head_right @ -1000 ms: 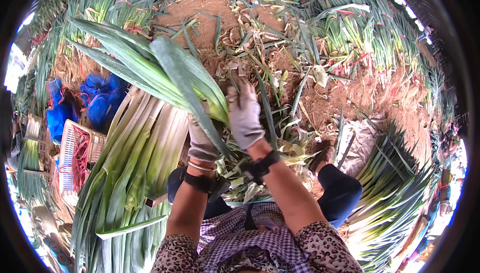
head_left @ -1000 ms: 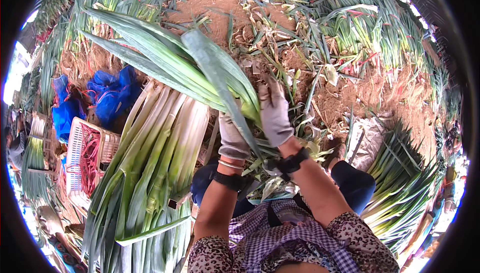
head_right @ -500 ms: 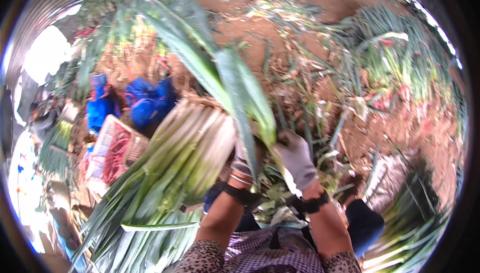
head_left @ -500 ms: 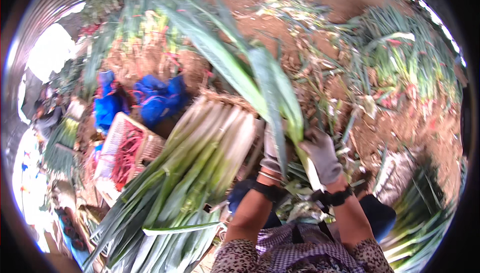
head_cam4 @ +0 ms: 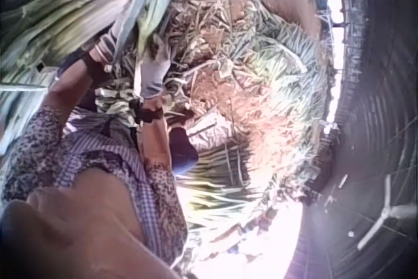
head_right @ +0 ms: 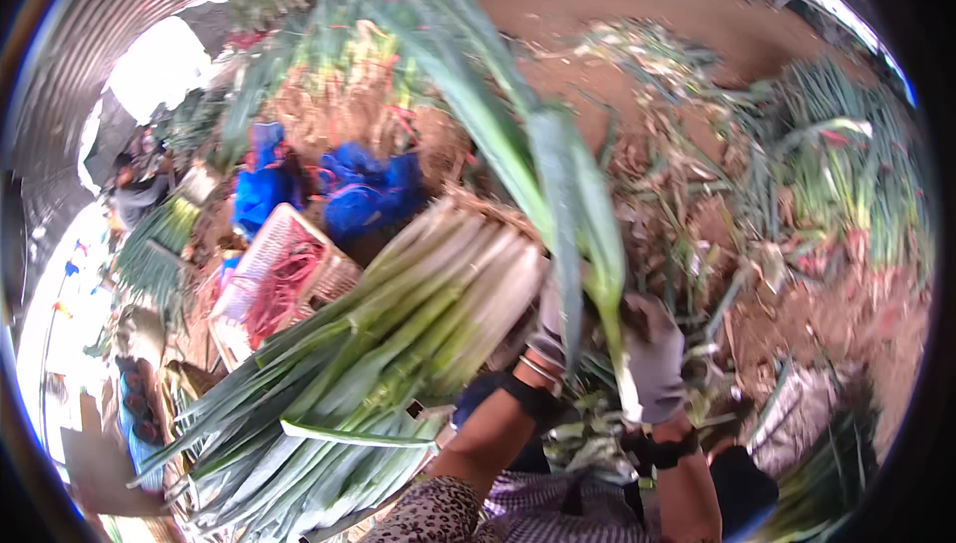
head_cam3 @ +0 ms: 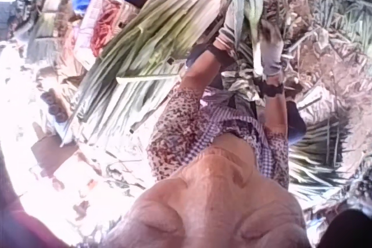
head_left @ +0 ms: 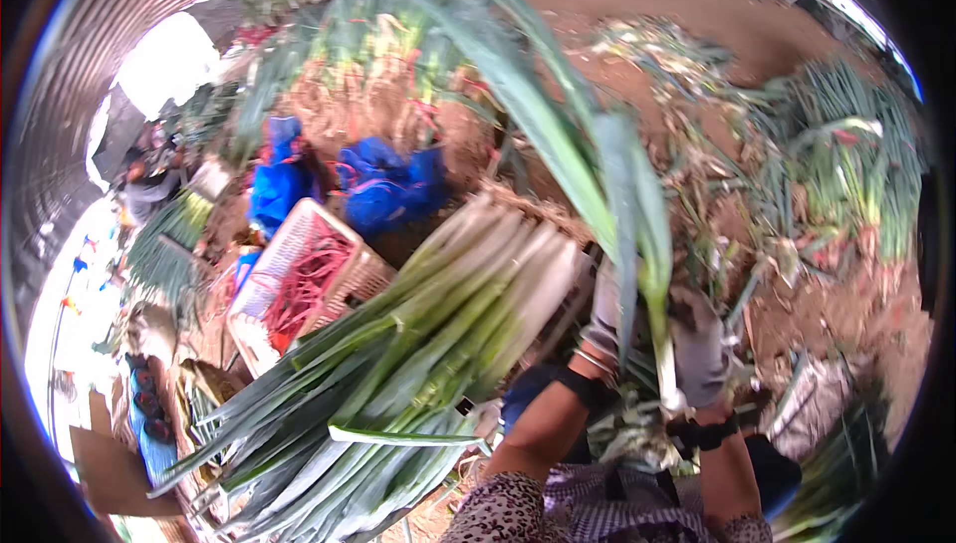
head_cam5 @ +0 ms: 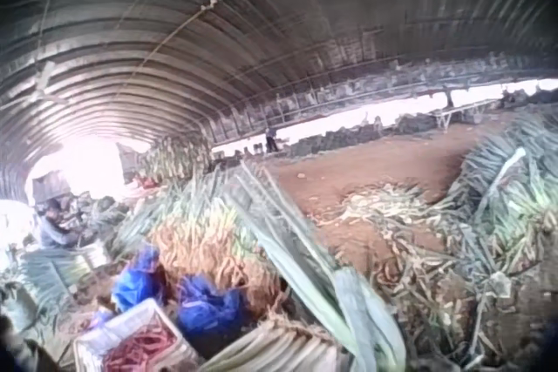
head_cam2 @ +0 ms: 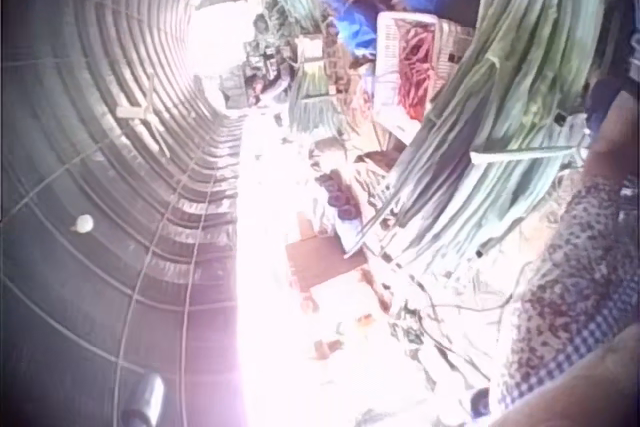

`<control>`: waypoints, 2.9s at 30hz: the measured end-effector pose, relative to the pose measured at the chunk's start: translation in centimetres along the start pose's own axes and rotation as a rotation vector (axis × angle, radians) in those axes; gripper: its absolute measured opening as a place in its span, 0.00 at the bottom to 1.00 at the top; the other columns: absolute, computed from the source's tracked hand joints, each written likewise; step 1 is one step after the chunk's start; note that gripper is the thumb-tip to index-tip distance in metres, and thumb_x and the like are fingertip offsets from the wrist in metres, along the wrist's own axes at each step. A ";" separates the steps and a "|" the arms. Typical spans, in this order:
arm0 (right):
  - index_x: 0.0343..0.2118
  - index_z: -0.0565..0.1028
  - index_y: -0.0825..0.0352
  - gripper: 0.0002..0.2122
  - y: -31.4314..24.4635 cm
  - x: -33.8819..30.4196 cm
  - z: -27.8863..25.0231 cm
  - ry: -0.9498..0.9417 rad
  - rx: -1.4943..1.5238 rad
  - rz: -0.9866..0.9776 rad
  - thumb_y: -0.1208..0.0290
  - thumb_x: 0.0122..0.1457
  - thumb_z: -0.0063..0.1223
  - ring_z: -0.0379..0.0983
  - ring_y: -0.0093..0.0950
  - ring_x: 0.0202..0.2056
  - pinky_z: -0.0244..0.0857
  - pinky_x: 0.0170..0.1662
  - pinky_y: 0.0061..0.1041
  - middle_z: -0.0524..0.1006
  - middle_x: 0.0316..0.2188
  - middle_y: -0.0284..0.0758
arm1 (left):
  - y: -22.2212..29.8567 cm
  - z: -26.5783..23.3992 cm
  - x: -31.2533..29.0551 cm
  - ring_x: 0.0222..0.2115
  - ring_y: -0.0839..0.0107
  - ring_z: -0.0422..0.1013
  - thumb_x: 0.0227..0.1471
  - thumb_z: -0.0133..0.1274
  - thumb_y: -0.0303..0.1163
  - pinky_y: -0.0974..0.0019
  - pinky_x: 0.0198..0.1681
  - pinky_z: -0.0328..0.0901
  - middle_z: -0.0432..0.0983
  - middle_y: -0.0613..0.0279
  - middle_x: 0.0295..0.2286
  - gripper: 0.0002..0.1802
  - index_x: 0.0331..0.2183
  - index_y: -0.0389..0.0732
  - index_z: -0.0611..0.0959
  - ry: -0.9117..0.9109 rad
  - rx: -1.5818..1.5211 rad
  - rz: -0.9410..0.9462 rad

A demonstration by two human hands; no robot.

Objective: The person cleans leeks by hand, peeling away the outer layers and pulling off the roots before placing them on a stack. They then gather the discarded leaves and roots from the ground into a pile.

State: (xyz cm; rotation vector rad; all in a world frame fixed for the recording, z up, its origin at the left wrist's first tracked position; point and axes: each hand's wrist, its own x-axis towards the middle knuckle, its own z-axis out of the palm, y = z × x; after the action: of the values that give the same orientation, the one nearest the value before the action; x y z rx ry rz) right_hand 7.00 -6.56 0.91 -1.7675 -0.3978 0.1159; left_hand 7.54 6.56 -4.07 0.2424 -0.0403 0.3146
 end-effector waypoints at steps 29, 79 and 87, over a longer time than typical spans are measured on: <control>0.33 0.76 0.67 0.14 -1.6 -0.2 -0.8 -0.178 -0.296 -0.342 0.88 0.44 0.46 0.74 0.34 0.34 0.68 0.37 0.26 0.75 0.31 0.38 | 1.2 2.4 0.3 0.17 0.77 0.56 0.56 0.41 0.49 0.50 0.58 0.54 0.57 0.73 0.18 0.23 0.37 0.35 0.71 -0.248 -0.051 -0.152; 0.37 0.70 0.67 0.15 4.1 0.2 -2.2 0.064 -0.699 0.018 0.72 0.45 0.56 0.74 0.45 0.31 0.68 0.33 0.37 0.75 0.27 0.45 | -3.7 0.9 -0.3 0.44 0.56 0.67 0.44 0.38 0.22 0.55 0.54 0.59 0.70 0.48 0.39 0.23 0.45 0.27 0.68 0.084 0.170 -0.304; 0.41 0.69 0.68 0.19 3.9 -0.3 -2.7 0.076 -0.727 -0.040 0.71 0.45 0.57 0.74 0.45 0.31 0.68 0.33 0.37 0.76 0.28 0.44 | -4.0 1.1 -0.6 0.46 0.54 0.67 0.36 0.36 0.18 0.54 0.55 0.59 0.70 0.46 0.41 0.29 0.46 0.29 0.69 0.072 0.193 -0.253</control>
State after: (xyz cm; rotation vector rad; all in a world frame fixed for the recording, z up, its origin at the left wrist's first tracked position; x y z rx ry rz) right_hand 8.28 -9.85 -2.29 -2.4670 -0.4524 -0.1450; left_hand 8.20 2.47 -3.98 0.4232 0.0915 0.0746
